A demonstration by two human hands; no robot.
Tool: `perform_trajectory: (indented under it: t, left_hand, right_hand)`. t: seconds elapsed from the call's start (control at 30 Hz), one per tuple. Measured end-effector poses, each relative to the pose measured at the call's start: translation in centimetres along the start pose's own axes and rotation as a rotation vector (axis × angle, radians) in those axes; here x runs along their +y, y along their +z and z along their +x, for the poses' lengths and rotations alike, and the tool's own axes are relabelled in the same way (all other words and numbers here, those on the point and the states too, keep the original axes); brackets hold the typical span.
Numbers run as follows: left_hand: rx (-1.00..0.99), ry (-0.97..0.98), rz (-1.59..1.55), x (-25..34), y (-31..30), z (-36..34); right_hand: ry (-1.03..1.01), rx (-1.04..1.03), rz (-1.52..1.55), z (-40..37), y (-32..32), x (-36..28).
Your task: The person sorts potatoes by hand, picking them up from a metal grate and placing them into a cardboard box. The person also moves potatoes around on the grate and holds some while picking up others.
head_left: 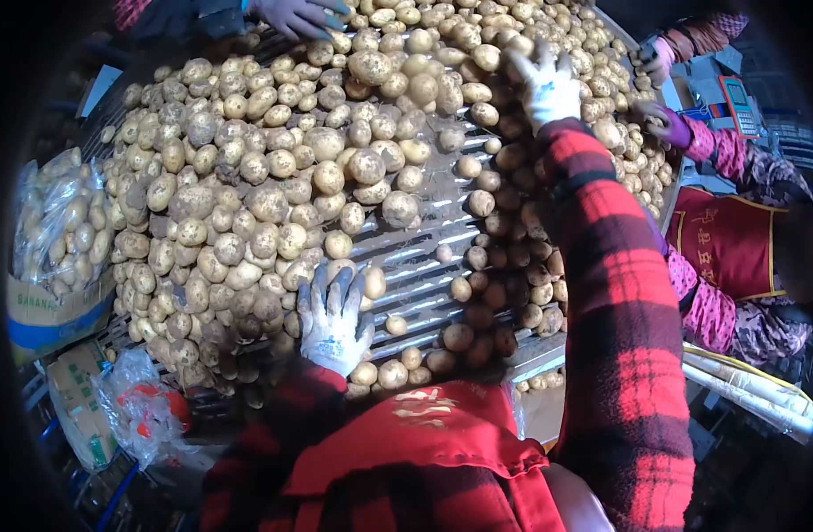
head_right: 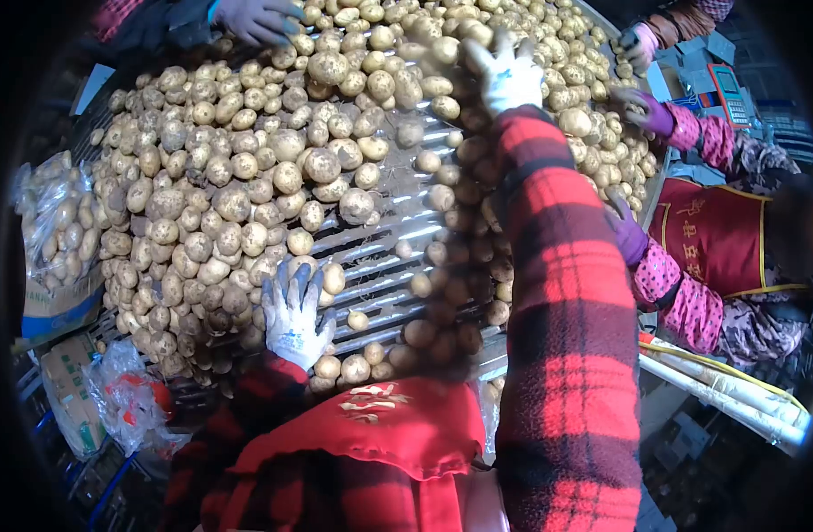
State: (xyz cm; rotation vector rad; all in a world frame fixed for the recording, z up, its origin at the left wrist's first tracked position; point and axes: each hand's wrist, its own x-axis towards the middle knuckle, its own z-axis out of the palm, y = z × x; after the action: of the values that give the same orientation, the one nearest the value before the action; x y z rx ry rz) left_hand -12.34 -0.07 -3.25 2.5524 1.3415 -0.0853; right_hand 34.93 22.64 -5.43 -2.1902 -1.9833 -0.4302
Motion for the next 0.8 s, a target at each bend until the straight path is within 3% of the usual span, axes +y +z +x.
perform_trajectory:
  t: [0.03, 0.13, 0.2, 0.23, 0.27, 0.37, 0.47, 0.53, 0.6, 0.67, 0.73, 0.8]
  left_hand:
    - [-0.013, -0.005, -0.008, 0.0, -0.2, 0.2]
    - [0.023, 0.009, -0.065, -0.1, -0.5, 0.2]
    - [0.037, 0.017, -0.126, -0.1, -1.2, 0.2]
    - [0.137, 0.086, -0.106, -0.7, -0.7, 0.0]
    - [0.166, 0.145, -0.151, -0.5, -0.7, 0.4]
    - [0.266, 0.312, -0.208, -0.5, -3.5, 5.0]
    - [0.471, 0.206, -0.135, -1.8, -6.3, 14.7]
    - [0.380, 0.070, -0.107, -4.0, -6.3, 20.6]
    - [0.026, -0.118, -0.112, -4.5, -5.8, 24.1]
    - [-0.094, -0.128, -0.040, -2.0, -7.0, 24.2]
    - [-0.005, 0.030, 0.057, 0.6, -6.8, 21.7]
    - [-0.072, 0.143, -0.115, 2.9, -6.7, 18.8]
  right_hand:
    - [0.148, -0.146, -0.056, 0.6, -3.4, -0.7]
    - [0.454, -0.182, -0.110, 1.4, -2.6, 4.8]
    - [0.291, 0.052, -0.119, -2.3, -2.6, 5.6]
    - [0.124, 0.115, -0.142, -4.5, -3.5, 5.0]
    - [0.030, 0.150, 0.008, -7.0, -5.3, 2.8]
    - [-0.137, -0.005, 0.225, -15.3, -9.2, -3.7]
    - [-0.091, -0.197, 0.192, -20.8, -10.5, -7.3]
    - [-0.074, -0.182, 0.178, -22.2, -10.2, -7.7]
    - [-0.039, -0.125, 0.214, -22.1, -9.8, -7.9]
    - [0.014, -0.043, 0.277, -21.8, -8.7, -7.6]
    - [0.005, -0.016, 0.296, -20.5, -8.5, -7.2]
    - [-0.033, 0.037, 0.357, -18.1, -8.9, -7.9]
